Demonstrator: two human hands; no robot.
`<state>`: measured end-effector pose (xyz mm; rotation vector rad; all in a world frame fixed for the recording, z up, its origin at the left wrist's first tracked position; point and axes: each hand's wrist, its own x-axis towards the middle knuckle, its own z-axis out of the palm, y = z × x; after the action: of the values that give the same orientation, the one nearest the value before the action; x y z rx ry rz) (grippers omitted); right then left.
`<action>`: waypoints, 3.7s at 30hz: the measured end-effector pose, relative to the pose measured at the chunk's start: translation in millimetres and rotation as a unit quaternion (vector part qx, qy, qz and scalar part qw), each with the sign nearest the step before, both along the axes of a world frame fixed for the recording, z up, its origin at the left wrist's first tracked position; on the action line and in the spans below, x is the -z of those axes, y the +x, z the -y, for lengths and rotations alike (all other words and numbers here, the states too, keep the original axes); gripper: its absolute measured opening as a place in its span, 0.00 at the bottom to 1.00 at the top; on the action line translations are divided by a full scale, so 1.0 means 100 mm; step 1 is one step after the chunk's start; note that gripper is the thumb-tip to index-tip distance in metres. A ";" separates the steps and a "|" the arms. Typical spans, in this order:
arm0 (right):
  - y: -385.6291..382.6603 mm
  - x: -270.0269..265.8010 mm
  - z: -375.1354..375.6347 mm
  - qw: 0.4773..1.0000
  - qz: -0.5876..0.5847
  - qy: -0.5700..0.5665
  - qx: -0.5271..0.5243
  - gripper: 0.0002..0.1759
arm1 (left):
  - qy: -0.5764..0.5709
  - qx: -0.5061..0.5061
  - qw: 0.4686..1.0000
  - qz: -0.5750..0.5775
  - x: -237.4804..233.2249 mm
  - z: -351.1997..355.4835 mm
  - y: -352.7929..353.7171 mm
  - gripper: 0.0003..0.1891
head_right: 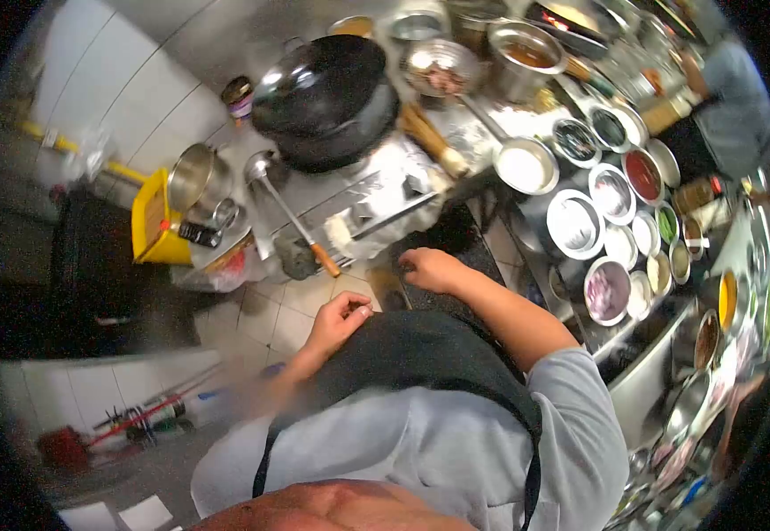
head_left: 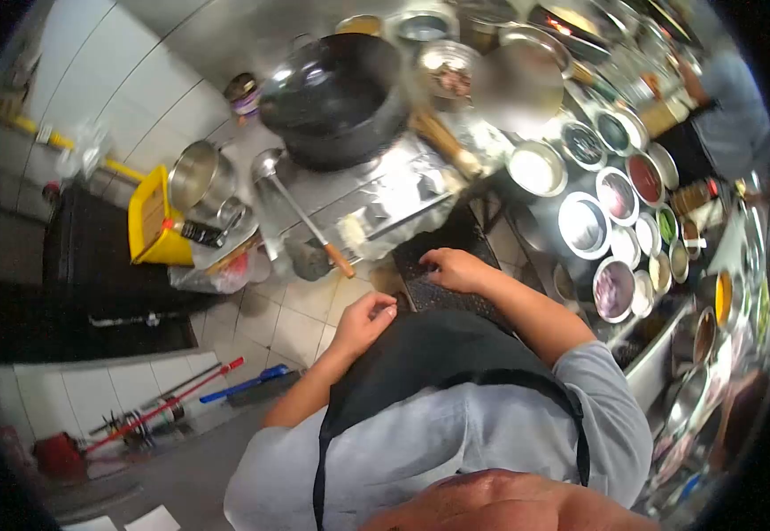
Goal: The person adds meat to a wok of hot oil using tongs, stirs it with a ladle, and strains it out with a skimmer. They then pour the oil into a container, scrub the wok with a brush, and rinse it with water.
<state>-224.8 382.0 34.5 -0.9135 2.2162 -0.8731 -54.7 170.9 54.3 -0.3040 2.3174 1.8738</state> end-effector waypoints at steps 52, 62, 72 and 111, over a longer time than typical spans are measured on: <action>-3.32 -1.74 -1.87 0.884 -0.217 0.327 0.254 0.12 | 0.001 -0.010 1.000 0.009 0.29 -0.10 -1.72 0.14; -4.13 -1.60 -2.48 0.817 0.371 -0.041 0.440 0.07 | 0.004 -0.067 0.998 0.018 0.25 -0.48 -1.70 0.12; -3.23 -1.69 -2.85 0.877 0.213 -0.118 0.415 0.07 | -0.017 -0.038 0.998 0.043 0.16 -0.55 -1.86 0.12; -2.39 -2.08 -1.15 0.873 0.292 -0.212 0.327 0.17 | -0.029 -0.085 0.996 0.019 0.30 0.04 -1.64 0.13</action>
<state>-463.4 496.5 242.4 0.0169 1.7982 -1.7307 -218.3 166.6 24.5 -0.5549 2.3924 1.8570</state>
